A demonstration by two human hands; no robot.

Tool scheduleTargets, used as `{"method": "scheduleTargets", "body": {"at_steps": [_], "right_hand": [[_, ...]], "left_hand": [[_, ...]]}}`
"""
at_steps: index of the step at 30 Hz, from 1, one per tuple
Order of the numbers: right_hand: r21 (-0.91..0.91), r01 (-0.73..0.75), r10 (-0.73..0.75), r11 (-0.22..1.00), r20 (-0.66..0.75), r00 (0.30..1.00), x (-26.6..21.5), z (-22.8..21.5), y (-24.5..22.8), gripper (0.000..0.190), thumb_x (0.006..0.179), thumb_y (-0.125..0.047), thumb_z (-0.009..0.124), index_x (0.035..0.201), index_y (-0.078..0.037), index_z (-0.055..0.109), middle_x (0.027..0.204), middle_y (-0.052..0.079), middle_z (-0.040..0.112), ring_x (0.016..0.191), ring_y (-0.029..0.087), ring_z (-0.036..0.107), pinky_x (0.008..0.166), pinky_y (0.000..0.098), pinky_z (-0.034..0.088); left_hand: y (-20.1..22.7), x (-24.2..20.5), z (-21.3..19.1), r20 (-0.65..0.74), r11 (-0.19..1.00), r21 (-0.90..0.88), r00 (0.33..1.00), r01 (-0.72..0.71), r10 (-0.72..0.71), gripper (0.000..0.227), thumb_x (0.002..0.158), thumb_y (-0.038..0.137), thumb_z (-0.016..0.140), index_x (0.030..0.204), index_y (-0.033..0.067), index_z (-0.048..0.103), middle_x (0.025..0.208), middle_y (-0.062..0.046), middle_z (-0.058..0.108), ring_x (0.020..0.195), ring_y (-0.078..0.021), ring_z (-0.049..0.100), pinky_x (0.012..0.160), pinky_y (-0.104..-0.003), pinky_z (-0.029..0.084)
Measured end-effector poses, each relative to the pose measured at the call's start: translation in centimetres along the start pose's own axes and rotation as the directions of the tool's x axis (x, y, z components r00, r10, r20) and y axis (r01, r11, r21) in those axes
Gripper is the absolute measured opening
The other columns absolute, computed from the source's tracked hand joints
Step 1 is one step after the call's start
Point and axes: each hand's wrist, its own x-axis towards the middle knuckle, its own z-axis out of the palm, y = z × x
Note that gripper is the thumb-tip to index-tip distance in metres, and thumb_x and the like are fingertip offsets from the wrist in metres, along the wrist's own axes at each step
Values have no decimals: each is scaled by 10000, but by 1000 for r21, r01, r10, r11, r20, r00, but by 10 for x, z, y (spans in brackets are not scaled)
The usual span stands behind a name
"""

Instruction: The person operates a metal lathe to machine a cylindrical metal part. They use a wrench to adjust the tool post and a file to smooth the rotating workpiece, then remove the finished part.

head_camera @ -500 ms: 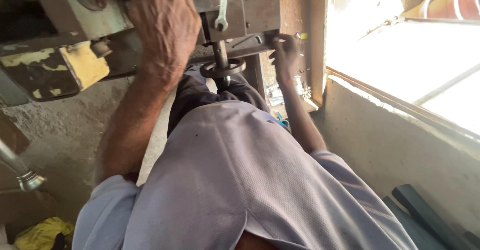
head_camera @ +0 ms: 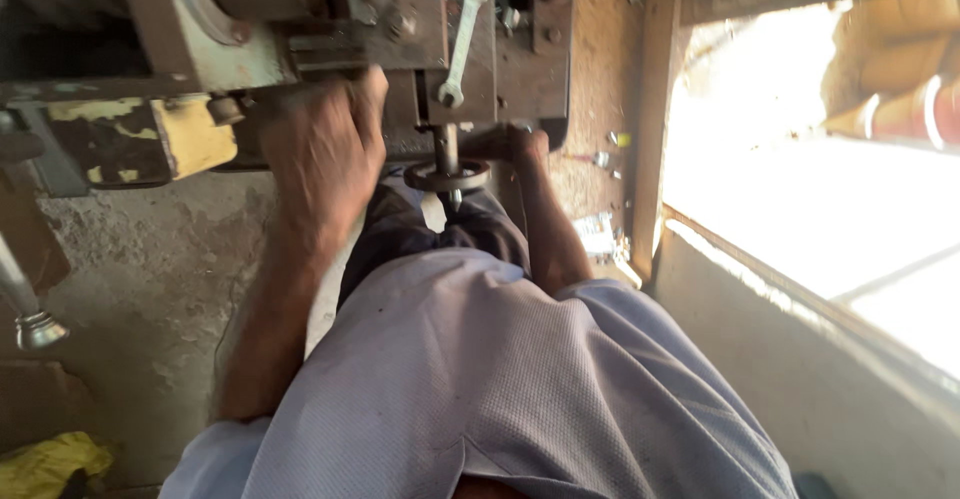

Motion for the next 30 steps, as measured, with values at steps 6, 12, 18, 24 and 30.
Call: {"method": "scheduleTargets", "body": {"at_steps": [6, 12, 18, 24, 30], "right_hand": [[23, -41, 41, 999, -3, 999, -6, 2, -11, 608, 726, -278, 858, 1126, 139, 668, 1120, 293, 727, 973, 461, 752, 756, 657, 619], [-549, 575, -640, 607, 91, 763, -17, -18, 4, 379, 819, -302, 752, 994, 27, 683, 979, 195, 731, 904, 376, 741, 778, 568, 609], [300, 602, -592, 740, -133, 795, -106, -70, 32, 239, 939, -192, 610, 1043, 23, 594, 857, 153, 741, 763, 221, 734, 673, 343, 637], [-238, 927, -955, 290, -137, 263, -267, -90, -34, 219, 1104, -157, 543, 1227, 19, 586, 1038, 136, 723, 926, 217, 717, 787, 348, 605], [-451, 881, -988, -144, 24, -149, -318, -67, -101, 88, 1030, -94, 622, 987, -68, 694, 1025, 105, 728, 972, 219, 740, 859, 371, 616]], "left_hand": [[-18, -108, 34, 453, 953, -73, 861, 293, -230, 496, 1054, 510, 565, 790, 96, 635, 602, -78, 629, 490, -243, 619, 490, -408, 498], [-53, -159, 65, 707, 902, 26, 630, 430, -321, 418, 935, 552, 634, 997, 145, 710, 836, -96, 765, 779, -289, 756, 680, -447, 591], [-73, -147, 70, 688, 865, -141, 676, 482, -265, 373, 948, 515, 654, 1026, 157, 720, 889, -57, 782, 792, -261, 763, 669, -430, 593], [-76, -113, 54, 503, 814, -404, 845, 417, -183, 309, 973, 433, 679, 975, 129, 734, 811, -58, 767, 705, -235, 748, 604, -388, 579], [-87, -78, 54, 350, 802, -508, 926, 314, -141, 364, 980, 423, 723, 888, 71, 713, 741, -75, 743, 639, -196, 733, 580, -337, 580]]}}
